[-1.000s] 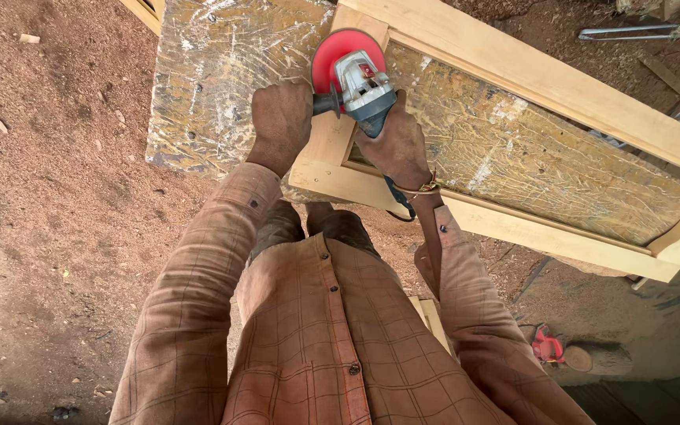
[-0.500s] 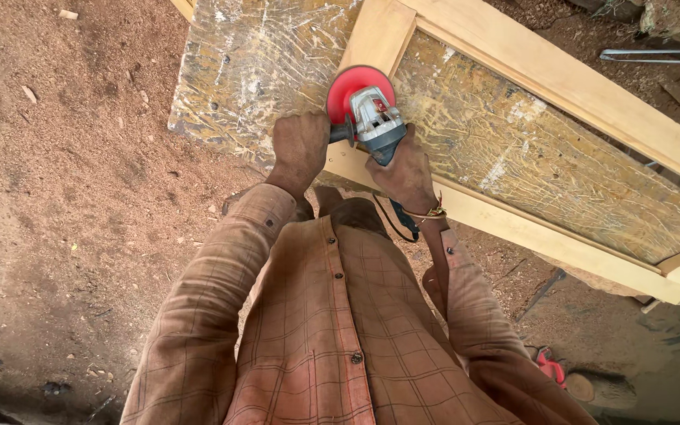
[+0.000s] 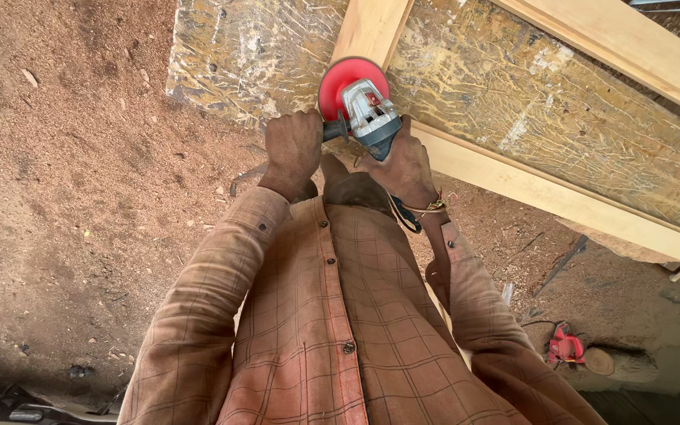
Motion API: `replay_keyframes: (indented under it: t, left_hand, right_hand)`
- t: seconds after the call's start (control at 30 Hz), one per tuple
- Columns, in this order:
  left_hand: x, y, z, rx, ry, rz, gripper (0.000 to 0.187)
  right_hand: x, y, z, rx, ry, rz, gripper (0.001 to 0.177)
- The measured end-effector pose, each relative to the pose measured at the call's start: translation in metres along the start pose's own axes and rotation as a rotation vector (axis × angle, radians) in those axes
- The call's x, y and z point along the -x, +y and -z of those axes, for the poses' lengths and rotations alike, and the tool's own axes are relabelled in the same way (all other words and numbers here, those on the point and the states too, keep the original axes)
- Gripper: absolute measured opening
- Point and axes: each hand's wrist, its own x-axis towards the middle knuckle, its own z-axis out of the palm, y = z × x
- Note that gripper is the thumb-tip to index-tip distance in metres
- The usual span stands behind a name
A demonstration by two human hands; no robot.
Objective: The person uses a handheld orbital sander to smooth the surface of a wooden frame resting on a workbench. They move the sander along the edges and flat surfaces of the frame, generating sawdust.
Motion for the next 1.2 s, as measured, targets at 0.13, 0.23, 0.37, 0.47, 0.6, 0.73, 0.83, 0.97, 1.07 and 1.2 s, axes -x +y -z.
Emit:
replay_keyframes:
  t: [0.13,0.23,0.37,0.47,0.6,0.73,0.83,0.97,1.07,1.2]
  left_hand:
    - [0.015,-0.001,-0.005,-0.027,-0.007,-0.004,0.016]
    - [0.033,-0.003,-0.015,0.011,-0.036,0.011,0.005]
    - [0.066,-0.014,-0.029,-0.020,0.100,0.035,0.017]
    - [0.075,-0.017,-0.033,0.064,0.104,0.045,0.029]
    - [0.058,-0.008,-0.035,0.152,0.034,0.031,0.022]
    - [0.015,0.005,-0.032,0.176,0.048,-0.014,0.019]
    - [-0.021,0.011,-0.020,0.160,0.141,-0.037,0.015]
    - [-0.085,0.025,0.018,0.136,0.225,-0.063,0.017]
    - [-0.124,0.035,0.037,0.120,0.382,-0.113,0.015]
    - [-0.170,0.034,0.060,0.067,0.328,-0.057,0.017]
  right_hand:
    - [0.012,-0.004,-0.006,0.027,-0.023,-0.001,0.069]
    - [0.024,-0.008,-0.013,-0.007,-0.048,-0.018,0.062]
    - [0.042,-0.016,-0.028,0.060,-0.055,0.019,0.065]
    - [0.046,-0.023,-0.028,0.079,-0.084,-0.005,0.062]
    - [0.037,-0.028,-0.020,0.182,-0.029,-0.088,0.066]
    - [0.006,-0.018,0.003,0.207,-0.042,-0.173,0.065]
    - [-0.019,-0.010,0.026,0.151,0.000,-0.116,0.066]
    - [-0.071,-0.010,0.070,0.186,0.037,-0.103,0.071]
    - [-0.106,-0.002,0.096,0.174,0.032,-0.094,0.070]
    - [-0.150,0.002,0.118,0.139,0.021,-0.040,0.082]
